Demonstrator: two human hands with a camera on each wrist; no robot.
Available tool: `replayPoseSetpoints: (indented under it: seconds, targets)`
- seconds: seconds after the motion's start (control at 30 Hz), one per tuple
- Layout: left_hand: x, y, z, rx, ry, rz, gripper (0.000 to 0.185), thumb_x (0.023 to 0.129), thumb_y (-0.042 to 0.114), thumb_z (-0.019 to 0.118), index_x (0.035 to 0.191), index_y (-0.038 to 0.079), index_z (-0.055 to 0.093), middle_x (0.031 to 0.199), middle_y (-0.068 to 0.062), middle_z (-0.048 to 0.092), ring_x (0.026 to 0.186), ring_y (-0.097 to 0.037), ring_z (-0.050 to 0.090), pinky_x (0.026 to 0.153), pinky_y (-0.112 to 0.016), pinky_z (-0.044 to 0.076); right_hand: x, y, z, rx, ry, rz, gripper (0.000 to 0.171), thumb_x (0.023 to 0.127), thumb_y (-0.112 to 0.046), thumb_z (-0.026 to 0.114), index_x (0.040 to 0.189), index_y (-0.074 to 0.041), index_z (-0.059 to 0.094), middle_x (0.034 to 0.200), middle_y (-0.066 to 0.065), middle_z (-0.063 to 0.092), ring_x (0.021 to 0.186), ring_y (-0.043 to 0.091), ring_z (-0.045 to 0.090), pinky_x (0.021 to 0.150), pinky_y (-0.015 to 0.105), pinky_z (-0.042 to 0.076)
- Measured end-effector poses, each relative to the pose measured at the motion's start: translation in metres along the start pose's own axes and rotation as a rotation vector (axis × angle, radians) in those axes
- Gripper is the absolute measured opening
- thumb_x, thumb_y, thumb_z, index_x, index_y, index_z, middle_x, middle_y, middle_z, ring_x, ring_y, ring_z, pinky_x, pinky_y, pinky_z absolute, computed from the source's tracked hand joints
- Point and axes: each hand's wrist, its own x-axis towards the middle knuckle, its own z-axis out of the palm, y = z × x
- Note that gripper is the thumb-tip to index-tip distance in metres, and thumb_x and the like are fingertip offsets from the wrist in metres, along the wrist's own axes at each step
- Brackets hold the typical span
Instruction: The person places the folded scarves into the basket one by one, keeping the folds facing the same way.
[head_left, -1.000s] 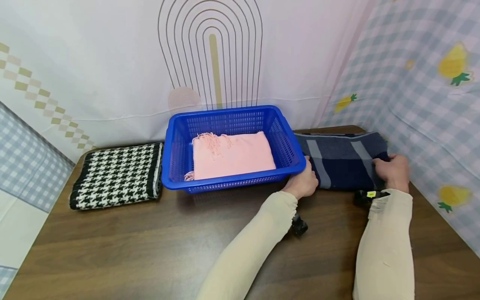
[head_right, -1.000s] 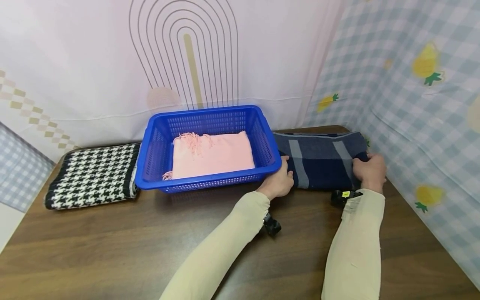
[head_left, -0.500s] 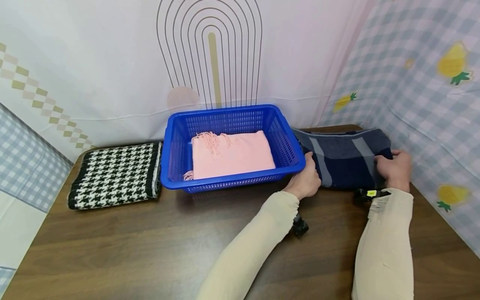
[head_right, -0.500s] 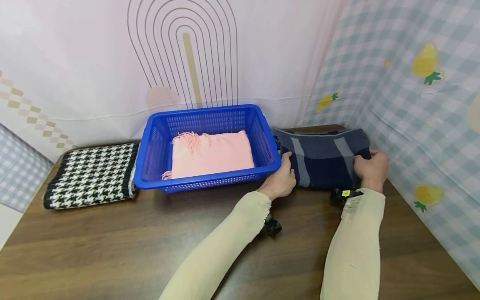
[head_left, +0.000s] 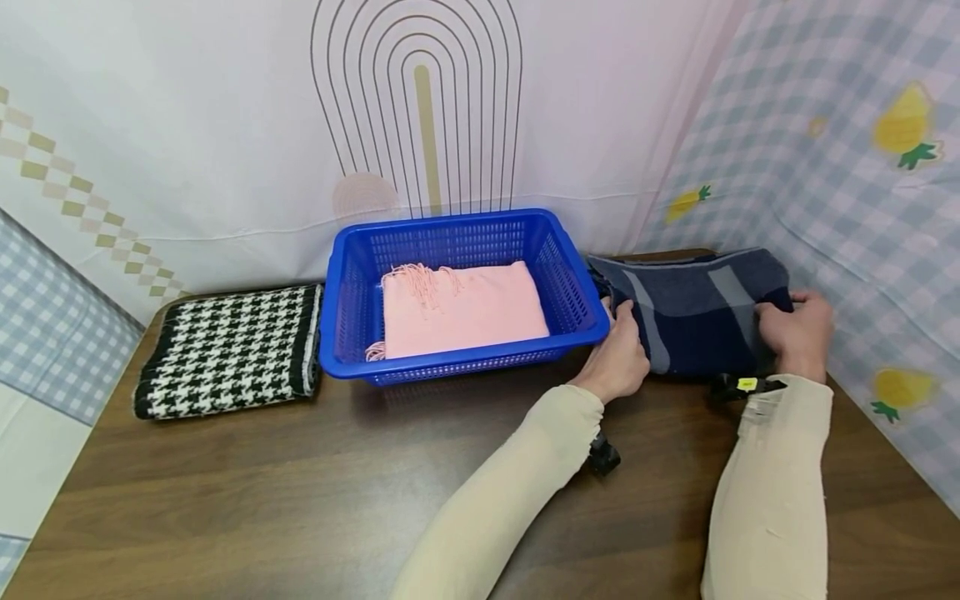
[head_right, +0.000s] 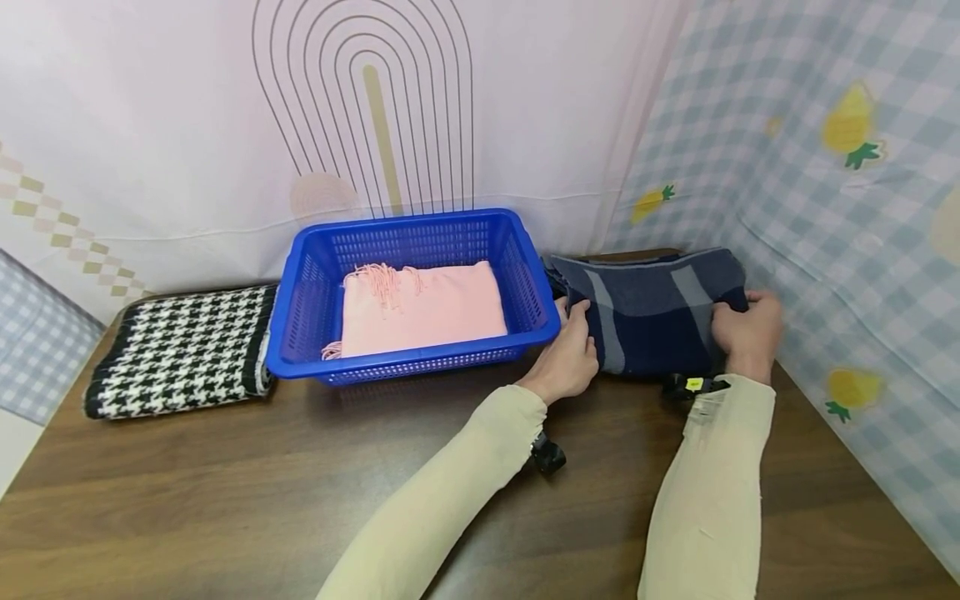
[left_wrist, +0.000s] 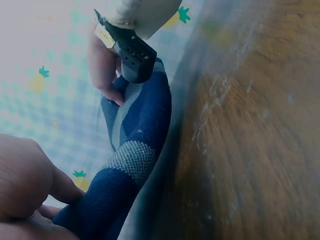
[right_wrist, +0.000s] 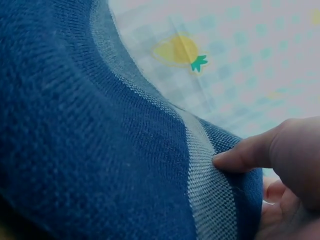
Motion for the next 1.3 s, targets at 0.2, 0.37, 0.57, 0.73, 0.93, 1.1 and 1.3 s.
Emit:
replayPoseSetpoints:
  seconds: [0.2, 0.37, 0.57, 0.73, 0.93, 1.1, 1.3]
  targets:
    - [-0.003, 0.006, -0.001, -0.041, -0.007, 0.033, 0.065, 0.100, -0.002, 0.050, 0.160, 0.003, 0.024, 0.167, -0.019, 0.008, 0.146, -0.023, 0.041, 0.113, -0.023, 0.042, -0.003, -0.005, -0.004, 0.029, 0.027, 0.011, 0.068, 0.100, -0.030, 0.049, 0.157, 0.001, 0.029, 0.162, 0.023, 0.027, 0.149, 0.040, 0.030, 0.118, 0.054, 0.034]
    - [-0.005, 0.008, -0.003, -0.055, -0.011, 0.048, 0.065, 0.100, -0.003, 0.049, 0.159, 0.004, 0.024, 0.166, -0.017, 0.008, 0.124, -0.017, 0.060, 0.100, -0.017, 0.048, -0.004, -0.009, -0.007, 0.013, 0.081, 0.005, 0.052, 0.098, -0.031, 0.054, 0.142, -0.006, 0.046, 0.131, 0.012, 0.048, 0.131, 0.032, 0.044, 0.100, 0.041, 0.044]
    - [-0.006, 0.009, -0.004, -0.076, -0.022, 0.108, 0.064, 0.100, -0.004, 0.047, 0.159, 0.001, 0.024, 0.165, -0.017, 0.006, 0.127, -0.017, 0.057, 0.100, -0.016, 0.048, -0.006, -0.012, -0.014, 0.003, 0.094, 0.026, 0.055, 0.097, -0.034, 0.054, 0.145, -0.009, 0.044, 0.112, -0.002, 0.045, 0.124, 0.027, 0.044, 0.097, 0.040, 0.043]
    - [-0.008, 0.014, -0.006, -0.078, -0.021, 0.139, 0.063, 0.101, -0.003, 0.046, 0.159, 0.001, 0.023, 0.166, -0.018, 0.004, 0.129, -0.017, 0.056, 0.096, -0.013, 0.048, -0.008, -0.016, -0.019, 0.032, 0.117, 0.058, 0.050, 0.097, -0.034, 0.055, 0.142, -0.016, 0.045, 0.107, -0.010, 0.044, 0.107, 0.013, 0.048, 0.095, 0.031, 0.043]
    - [-0.011, 0.020, -0.009, -0.140, -0.018, 0.164, 0.064, 0.100, -0.005, 0.045, 0.160, 0.003, 0.022, 0.166, -0.017, 0.004, 0.133, -0.016, 0.053, 0.099, -0.012, 0.046, -0.015, -0.021, -0.028, 0.062, 0.144, 0.067, 0.032, 0.096, -0.036, 0.057, 0.127, -0.033, 0.049, 0.102, -0.017, 0.043, 0.092, -0.001, 0.042, 0.090, 0.024, 0.041]
    - [-0.013, 0.025, -0.012, -0.170, -0.012, 0.178, 0.064, 0.101, -0.005, 0.044, 0.160, 0.004, 0.023, 0.167, -0.015, 0.004, 0.134, -0.014, 0.051, 0.098, -0.011, 0.045, -0.018, -0.022, -0.031, 0.083, 0.148, 0.071, 0.034, 0.097, -0.038, 0.056, 0.129, -0.035, 0.046, 0.104, -0.019, 0.039, 0.117, 0.013, 0.045, 0.097, 0.028, 0.041]
    - [-0.014, 0.029, -0.016, -0.102, 0.010, 0.190, 0.060, 0.103, -0.002, 0.043, 0.160, 0.004, 0.025, 0.166, -0.016, 0.007, 0.134, -0.015, 0.052, 0.099, -0.011, 0.045, -0.021, -0.025, -0.033, 0.130, 0.134, 0.086, 0.043, 0.097, -0.039, 0.057, 0.138, -0.033, 0.043, 0.103, -0.021, 0.038, 0.101, 0.002, 0.043, 0.093, 0.025, 0.041]
